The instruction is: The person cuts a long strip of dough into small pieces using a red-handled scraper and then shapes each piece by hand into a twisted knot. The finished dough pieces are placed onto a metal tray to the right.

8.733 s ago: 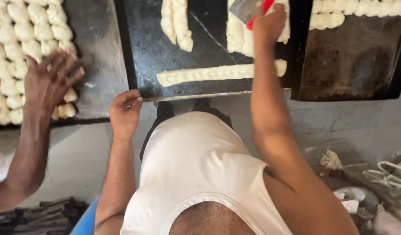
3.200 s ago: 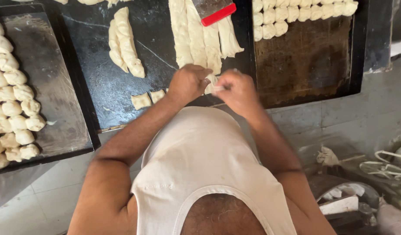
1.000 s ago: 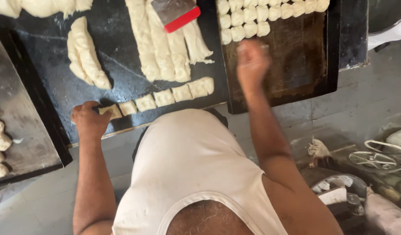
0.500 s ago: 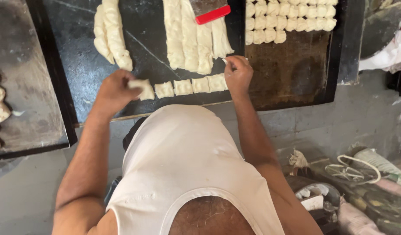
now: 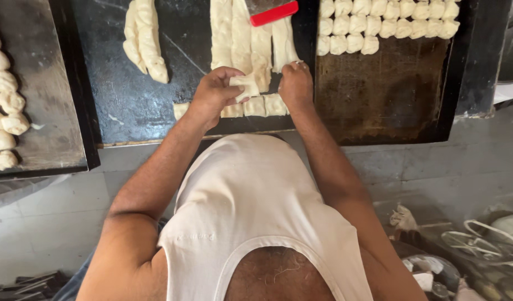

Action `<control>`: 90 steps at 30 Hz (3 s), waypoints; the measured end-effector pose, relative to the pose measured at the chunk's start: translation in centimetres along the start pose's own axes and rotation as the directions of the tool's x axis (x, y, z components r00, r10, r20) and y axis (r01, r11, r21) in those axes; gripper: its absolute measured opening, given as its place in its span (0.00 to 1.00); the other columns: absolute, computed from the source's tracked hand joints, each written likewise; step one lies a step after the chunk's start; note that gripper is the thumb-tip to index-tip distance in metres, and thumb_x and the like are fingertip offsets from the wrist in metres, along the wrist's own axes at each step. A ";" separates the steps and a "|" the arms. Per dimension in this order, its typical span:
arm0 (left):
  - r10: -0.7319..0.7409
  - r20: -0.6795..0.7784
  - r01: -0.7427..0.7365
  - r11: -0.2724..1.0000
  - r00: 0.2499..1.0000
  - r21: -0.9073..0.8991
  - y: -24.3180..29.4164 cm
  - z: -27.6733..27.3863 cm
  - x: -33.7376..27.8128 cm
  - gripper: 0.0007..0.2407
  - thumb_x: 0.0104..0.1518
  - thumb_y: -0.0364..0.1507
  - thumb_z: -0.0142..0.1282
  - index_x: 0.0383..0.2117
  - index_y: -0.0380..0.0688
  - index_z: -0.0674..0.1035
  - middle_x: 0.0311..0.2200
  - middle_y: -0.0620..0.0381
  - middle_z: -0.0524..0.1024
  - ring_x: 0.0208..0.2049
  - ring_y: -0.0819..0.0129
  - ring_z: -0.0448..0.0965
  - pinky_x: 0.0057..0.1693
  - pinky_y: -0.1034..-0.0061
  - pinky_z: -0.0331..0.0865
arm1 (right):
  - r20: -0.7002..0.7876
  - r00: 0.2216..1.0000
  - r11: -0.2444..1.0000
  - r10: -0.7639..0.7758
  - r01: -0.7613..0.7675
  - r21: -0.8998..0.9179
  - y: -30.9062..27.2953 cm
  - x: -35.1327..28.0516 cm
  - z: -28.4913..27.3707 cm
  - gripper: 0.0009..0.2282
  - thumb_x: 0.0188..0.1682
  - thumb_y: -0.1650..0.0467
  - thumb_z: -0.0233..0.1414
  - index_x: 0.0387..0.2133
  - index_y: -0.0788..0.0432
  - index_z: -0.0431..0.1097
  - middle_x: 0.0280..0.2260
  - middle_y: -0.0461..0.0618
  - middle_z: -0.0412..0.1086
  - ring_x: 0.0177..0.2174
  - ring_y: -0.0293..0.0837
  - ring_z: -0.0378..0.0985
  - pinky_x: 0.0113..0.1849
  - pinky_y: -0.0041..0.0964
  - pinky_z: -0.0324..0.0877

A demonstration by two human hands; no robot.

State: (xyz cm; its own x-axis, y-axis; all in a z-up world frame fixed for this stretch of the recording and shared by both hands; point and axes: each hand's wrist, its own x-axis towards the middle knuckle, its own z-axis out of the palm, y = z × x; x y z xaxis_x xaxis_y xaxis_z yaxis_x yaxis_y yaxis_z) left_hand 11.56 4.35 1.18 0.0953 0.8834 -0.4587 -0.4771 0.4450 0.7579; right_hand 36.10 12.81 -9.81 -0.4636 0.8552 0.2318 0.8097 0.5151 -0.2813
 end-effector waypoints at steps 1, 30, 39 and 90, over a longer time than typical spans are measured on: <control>-0.010 -0.021 0.010 1.000 1.000 0.024 0.1 0.4 0.2 0.13 0.55 0.17 0.57 0.47 0.34 0.74 0.40 0.52 0.78 0.40 0.68 0.82 0.47 0.73 0.80 | 0.015 1.000 1.000 0.005 -0.005 -0.010 0.1 0.2 0.0 0.04 0.36 0.80 0.57 0.24 0.62 0.72 0.32 0.59 0.71 0.40 0.61 0.73 0.45 0.52 0.69; -0.040 0.059 0.035 0.997 0.997 0.072 2.4 0.0 -1.6 0.16 0.54 0.19 0.57 0.50 0.31 0.77 0.35 0.56 0.79 0.33 0.76 0.81 0.38 0.83 0.79 | -0.335 0.865 0.913 -0.374 0.407 0.035 -15.2 -0.7 -13.4 0.13 0.45 0.73 0.67 0.42 0.64 0.78 0.45 0.53 0.69 0.46 0.49 0.72 0.46 0.44 0.73; 0.188 0.151 -0.238 0.844 0.971 0.481 3.0 3.8 -1.9 0.12 0.51 0.24 0.66 0.41 0.35 0.84 0.38 0.53 0.84 0.36 0.71 0.82 0.44 0.76 0.77 | 0.317 0.917 0.062 0.241 -0.340 0.938 -10.0 0.2 -11.6 0.18 0.46 0.77 0.59 0.51 0.65 0.71 0.49 0.56 0.70 0.48 0.47 0.73 0.47 0.39 0.73; 0.174 0.139 -0.214 0.904 0.975 0.371 1.5 0.7 0.4 0.12 0.52 0.16 0.54 0.40 0.36 0.85 0.58 0.41 0.76 0.49 0.57 0.83 0.53 0.71 0.77 | -0.201 0.978 0.878 0.054 0.049 0.476 -12.8 0.7 -11.3 0.15 0.44 0.76 0.65 0.45 0.61 0.74 0.49 0.57 0.71 0.47 0.55 0.76 0.48 0.47 0.73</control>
State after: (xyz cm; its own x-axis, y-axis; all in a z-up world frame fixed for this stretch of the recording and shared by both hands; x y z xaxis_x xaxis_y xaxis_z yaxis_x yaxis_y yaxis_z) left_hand 11.52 5.46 2.51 0.1316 0.9591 -0.2506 -0.1277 0.2671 0.9552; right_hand 29.52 6.19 4.47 -0.3370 0.8530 0.3986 0.5170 0.5214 -0.6789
